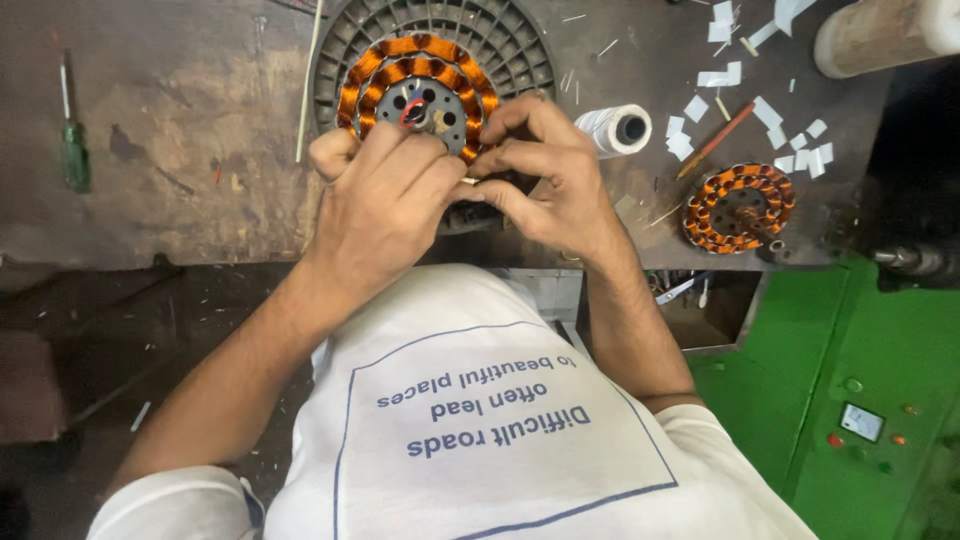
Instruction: The person winds white thread around the copper windings of a motor stator to secure them. They use scissors to cut the thread and tie knots to hold the coils in place.
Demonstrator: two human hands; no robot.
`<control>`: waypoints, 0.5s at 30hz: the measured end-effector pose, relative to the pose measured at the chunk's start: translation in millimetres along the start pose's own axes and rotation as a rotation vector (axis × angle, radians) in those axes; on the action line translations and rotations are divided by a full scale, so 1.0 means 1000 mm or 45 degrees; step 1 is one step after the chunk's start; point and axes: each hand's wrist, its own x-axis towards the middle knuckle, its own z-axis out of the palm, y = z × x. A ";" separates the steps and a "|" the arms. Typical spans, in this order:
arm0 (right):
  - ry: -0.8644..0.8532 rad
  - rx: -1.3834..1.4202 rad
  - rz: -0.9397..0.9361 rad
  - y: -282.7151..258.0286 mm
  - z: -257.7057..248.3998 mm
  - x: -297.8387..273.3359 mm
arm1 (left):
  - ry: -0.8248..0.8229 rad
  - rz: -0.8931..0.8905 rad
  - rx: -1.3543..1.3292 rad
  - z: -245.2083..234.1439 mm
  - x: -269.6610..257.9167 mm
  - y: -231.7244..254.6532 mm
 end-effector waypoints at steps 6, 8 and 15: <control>0.052 -0.053 0.016 0.002 0.003 -0.002 | 0.020 -0.089 -0.058 0.006 -0.006 0.002; 0.064 -0.033 0.066 0.001 0.005 -0.002 | 0.053 -0.088 0.025 0.012 -0.007 0.005; 0.074 -0.120 -0.059 -0.014 0.003 0.006 | 0.156 -0.046 -0.018 0.017 -0.017 -0.003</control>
